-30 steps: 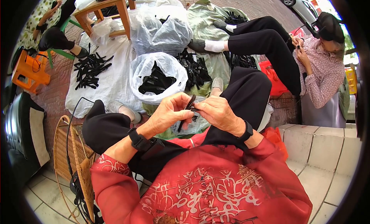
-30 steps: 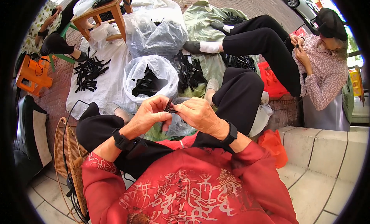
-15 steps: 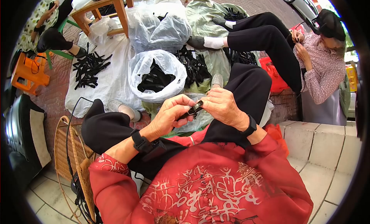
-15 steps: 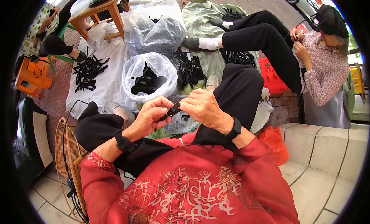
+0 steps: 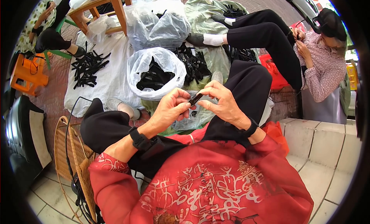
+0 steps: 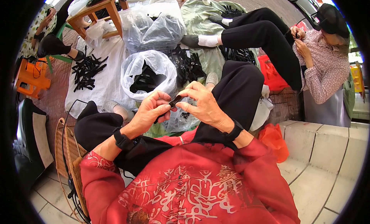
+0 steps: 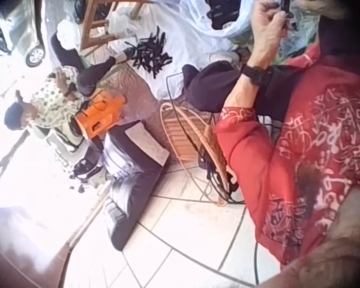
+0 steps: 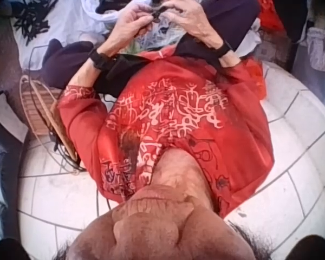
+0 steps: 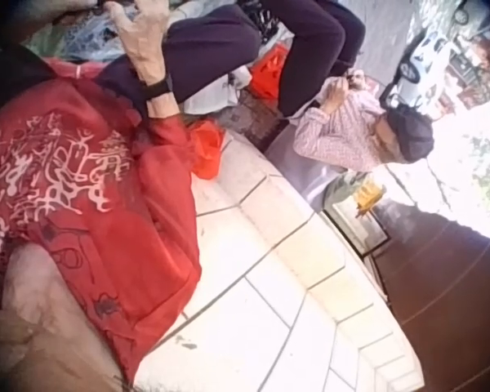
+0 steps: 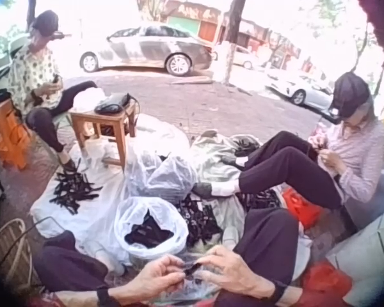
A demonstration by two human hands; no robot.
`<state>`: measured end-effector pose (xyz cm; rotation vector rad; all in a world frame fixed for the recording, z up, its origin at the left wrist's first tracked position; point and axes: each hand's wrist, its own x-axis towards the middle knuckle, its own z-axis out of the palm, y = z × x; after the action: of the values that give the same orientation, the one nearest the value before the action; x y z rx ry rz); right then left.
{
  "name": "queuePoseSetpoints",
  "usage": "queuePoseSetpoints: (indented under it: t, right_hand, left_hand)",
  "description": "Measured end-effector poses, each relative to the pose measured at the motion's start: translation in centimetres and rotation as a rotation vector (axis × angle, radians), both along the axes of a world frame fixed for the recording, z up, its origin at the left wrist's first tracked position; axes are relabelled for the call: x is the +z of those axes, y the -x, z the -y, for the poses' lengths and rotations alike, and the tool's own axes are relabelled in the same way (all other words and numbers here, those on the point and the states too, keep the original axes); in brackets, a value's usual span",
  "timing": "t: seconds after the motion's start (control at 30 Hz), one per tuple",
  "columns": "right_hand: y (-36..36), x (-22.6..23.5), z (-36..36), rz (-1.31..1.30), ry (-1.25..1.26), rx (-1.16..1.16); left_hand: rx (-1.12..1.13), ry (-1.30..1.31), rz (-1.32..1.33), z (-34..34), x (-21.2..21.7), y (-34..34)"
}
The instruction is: The recorder is manually assembling small black plastic components while sitting outdoors.
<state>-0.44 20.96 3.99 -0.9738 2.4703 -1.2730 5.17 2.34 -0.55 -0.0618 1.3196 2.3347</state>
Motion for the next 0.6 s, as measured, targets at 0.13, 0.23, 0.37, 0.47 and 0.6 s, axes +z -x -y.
queuePoseSetpoints:
  t: [0.13, 0.23, 0.37, 0.47, 0.6]
  right_hand:
    - [-0.4, -0.4, 0.6, 0.146, -0.089, -0.047]
    - [-0.4, -1.0, 0.4, 0.267, 0.045, -0.097]
    - [-0.3, -0.8, 0.5, 0.401, 0.065, -0.122]
    - [-0.2, -0.4, 0.9, 0.508, 0.121, -0.11]
    - [0.1, -0.6, 0.6, 0.625, 0.246, -0.054]
  left_hand:
    - [0.009, 0.056, -0.003, -0.1, -0.2, -0.2]
    - [-0.033, 0.092, 0.079, 0.0, 0.0, 0.2]
    - [-0.158, 0.091, 0.061, 0.2, 0.1, 0.2]
    - [-0.133, 0.093, 0.034, 0.0, 0.3, 0.0]
    - [-0.103, 0.191, -0.006, 0.1, 1.2, 0.0]
